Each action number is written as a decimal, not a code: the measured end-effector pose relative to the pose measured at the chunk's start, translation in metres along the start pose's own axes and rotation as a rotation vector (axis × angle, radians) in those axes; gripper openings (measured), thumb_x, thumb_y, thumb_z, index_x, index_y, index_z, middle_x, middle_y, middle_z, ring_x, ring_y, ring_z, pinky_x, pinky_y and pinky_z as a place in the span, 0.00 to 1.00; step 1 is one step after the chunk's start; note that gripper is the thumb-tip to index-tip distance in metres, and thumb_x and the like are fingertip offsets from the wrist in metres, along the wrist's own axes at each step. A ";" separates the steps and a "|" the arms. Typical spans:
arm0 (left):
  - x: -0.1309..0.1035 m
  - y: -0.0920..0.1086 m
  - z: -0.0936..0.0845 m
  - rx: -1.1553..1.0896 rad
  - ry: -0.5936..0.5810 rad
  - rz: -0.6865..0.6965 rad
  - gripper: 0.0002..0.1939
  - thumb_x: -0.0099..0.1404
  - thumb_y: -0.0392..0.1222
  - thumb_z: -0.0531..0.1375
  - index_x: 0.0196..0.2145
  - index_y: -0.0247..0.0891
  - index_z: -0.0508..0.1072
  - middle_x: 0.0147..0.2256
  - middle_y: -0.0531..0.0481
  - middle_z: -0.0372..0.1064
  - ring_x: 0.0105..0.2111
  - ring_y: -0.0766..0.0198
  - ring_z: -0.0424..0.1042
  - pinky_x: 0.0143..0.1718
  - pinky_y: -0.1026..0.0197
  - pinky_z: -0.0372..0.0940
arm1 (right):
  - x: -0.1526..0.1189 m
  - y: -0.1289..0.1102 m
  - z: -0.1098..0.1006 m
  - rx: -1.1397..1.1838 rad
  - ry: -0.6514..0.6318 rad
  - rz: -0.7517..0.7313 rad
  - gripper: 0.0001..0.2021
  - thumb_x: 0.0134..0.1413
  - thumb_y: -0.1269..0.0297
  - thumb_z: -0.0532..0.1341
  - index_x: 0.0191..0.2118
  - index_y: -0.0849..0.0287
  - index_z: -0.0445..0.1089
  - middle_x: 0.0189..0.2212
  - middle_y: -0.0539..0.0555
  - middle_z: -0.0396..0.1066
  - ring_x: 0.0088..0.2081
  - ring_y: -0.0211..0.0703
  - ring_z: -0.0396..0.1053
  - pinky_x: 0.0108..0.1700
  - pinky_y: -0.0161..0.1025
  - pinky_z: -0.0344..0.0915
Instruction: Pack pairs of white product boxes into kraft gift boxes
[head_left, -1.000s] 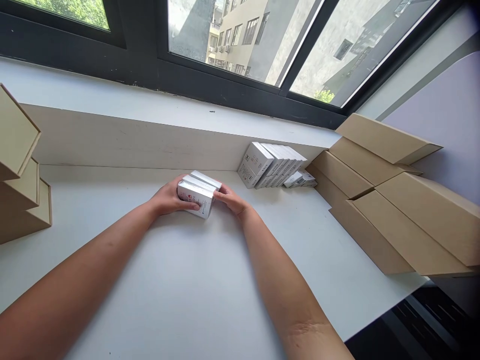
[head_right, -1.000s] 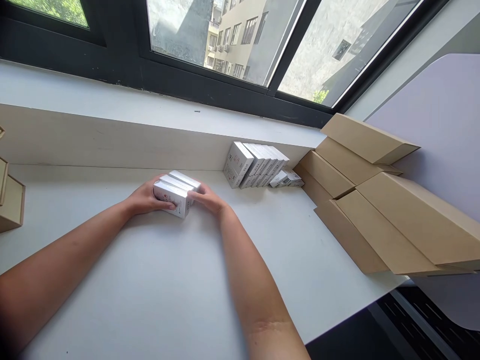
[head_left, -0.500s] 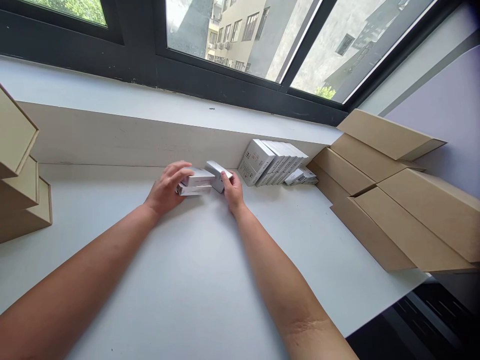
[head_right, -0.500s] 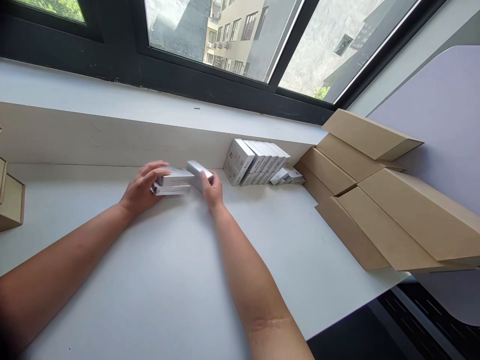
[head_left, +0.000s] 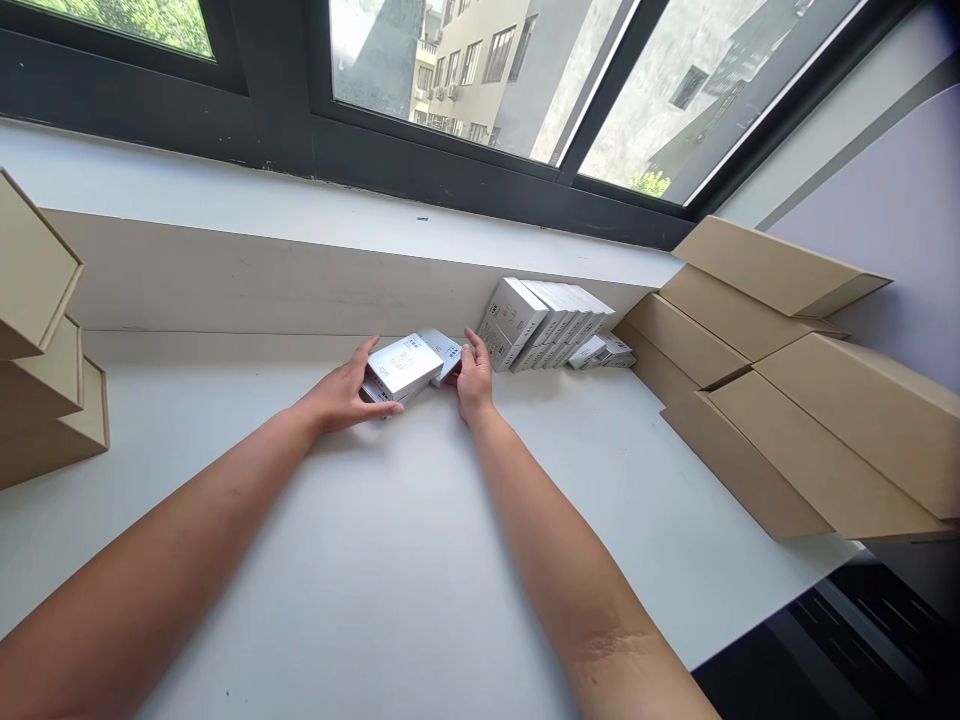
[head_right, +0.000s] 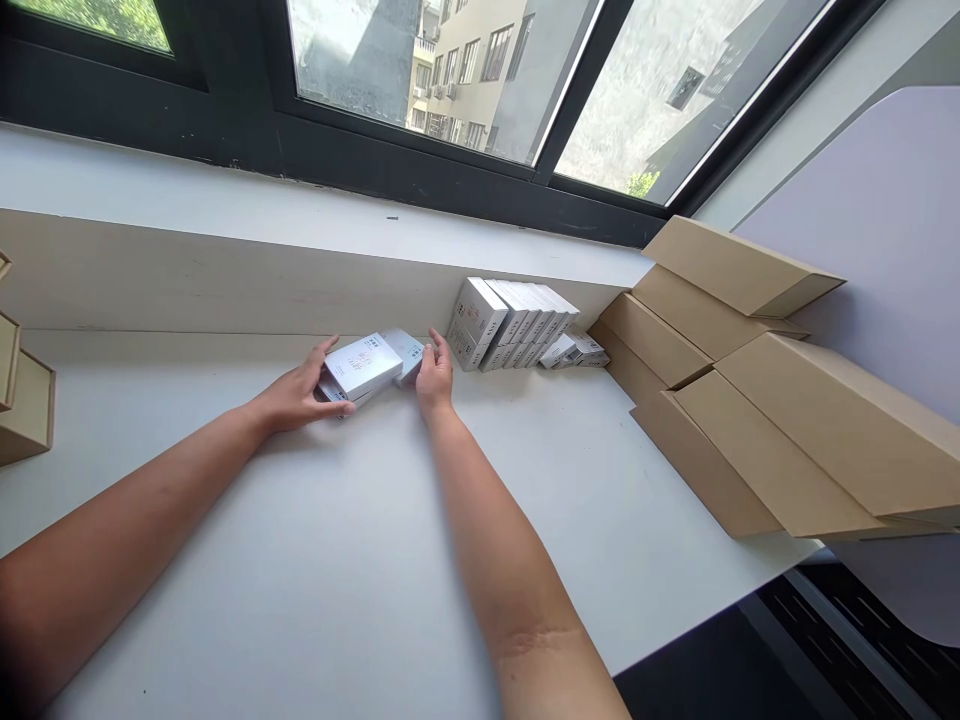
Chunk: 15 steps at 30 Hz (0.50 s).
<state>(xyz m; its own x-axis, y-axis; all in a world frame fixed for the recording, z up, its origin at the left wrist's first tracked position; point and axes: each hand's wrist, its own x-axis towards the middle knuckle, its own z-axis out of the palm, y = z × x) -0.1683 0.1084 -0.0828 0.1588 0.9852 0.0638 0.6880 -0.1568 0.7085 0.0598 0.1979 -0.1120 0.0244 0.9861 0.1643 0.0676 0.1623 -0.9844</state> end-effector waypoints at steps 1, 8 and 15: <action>0.000 0.001 0.000 -0.018 0.010 -0.006 0.63 0.52 0.61 0.70 0.73 0.48 0.37 0.64 0.36 0.62 0.60 0.40 0.67 0.55 0.45 0.66 | -0.001 -0.001 0.001 0.075 -0.002 0.033 0.29 0.60 0.45 0.52 0.64 0.48 0.59 0.41 0.53 0.71 0.35 0.43 0.70 0.39 0.43 0.70; 0.000 0.005 0.002 -0.095 0.316 0.082 0.41 0.50 0.51 0.71 0.60 0.45 0.62 0.53 0.44 0.72 0.53 0.46 0.71 0.52 0.49 0.68 | -0.010 -0.012 0.006 0.263 -0.145 0.085 0.21 0.44 0.62 0.63 0.48 0.52 0.73 0.49 0.53 0.73 0.38 0.42 0.68 0.37 0.39 0.67; 0.014 -0.019 0.003 -0.486 0.600 0.098 0.35 0.52 0.50 0.70 0.54 0.42 0.63 0.52 0.41 0.70 0.53 0.47 0.72 0.56 0.44 0.65 | -0.009 -0.014 0.002 0.399 -0.036 0.114 0.18 0.41 0.66 0.59 0.42 0.54 0.73 0.39 0.49 0.74 0.38 0.41 0.68 0.39 0.37 0.66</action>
<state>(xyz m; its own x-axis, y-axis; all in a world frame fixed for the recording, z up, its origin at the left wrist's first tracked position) -0.1766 0.1248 -0.0973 -0.3035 0.8587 0.4130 0.2806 -0.3337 0.9000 0.0562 0.1870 -0.1000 -0.0262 0.9980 0.0580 -0.3259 0.0463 -0.9443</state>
